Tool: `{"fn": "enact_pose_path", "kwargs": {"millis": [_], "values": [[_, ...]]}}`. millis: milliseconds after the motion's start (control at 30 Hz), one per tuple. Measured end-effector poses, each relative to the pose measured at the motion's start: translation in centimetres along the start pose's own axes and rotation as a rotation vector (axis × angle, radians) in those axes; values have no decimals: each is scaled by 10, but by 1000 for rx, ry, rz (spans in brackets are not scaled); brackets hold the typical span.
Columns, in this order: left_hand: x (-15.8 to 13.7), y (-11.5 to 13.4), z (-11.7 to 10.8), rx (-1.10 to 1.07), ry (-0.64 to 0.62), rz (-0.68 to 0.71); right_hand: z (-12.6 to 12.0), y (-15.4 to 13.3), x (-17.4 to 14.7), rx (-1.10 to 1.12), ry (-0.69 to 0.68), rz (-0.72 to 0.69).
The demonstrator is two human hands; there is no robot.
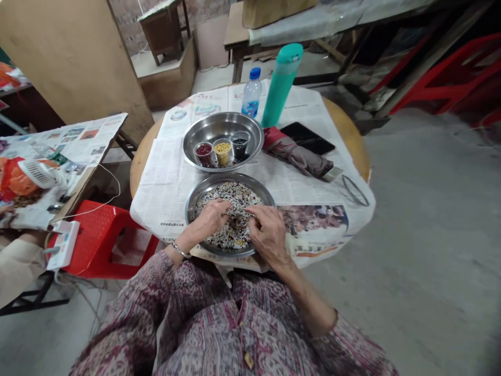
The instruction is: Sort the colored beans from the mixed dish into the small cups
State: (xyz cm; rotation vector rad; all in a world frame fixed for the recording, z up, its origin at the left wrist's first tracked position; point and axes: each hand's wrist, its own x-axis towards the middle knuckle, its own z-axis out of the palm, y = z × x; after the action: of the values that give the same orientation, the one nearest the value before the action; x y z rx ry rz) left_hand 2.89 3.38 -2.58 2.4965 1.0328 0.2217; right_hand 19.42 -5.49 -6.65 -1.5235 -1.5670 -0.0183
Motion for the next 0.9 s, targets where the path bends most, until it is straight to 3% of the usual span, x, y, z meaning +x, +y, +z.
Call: {"fn": "enact_pose_path", "kwargs": {"millis": [100, 200, 300, 400, 500, 667, 800, 900], "values": [[-6, 11, 7, -83, 14, 60, 1, 1, -1, 89, 90, 12], [-15, 23, 8, -84, -77, 210, 2, 1, -4, 123, 157, -1], [-14, 27, 10, 69, -156, 371, 3, 1, -6, 148, 190, -2], [3, 22, 13, 257, -123, 417, 3, 1, -7, 218, 219, 18], [27, 13, 14, 362, -54, 397, 4, 2, -7, 253, 240, 39], [48, 5, 3, 403, -4, 186, 3, 2, -7, 202, 204, 42], [33, -6, -9, 353, -18, 52, 0, 0, -6, 86, 71, 78], [6, -10, -15, 251, -40, 7, 0, -2, -5, 96, 59, 95]]}}
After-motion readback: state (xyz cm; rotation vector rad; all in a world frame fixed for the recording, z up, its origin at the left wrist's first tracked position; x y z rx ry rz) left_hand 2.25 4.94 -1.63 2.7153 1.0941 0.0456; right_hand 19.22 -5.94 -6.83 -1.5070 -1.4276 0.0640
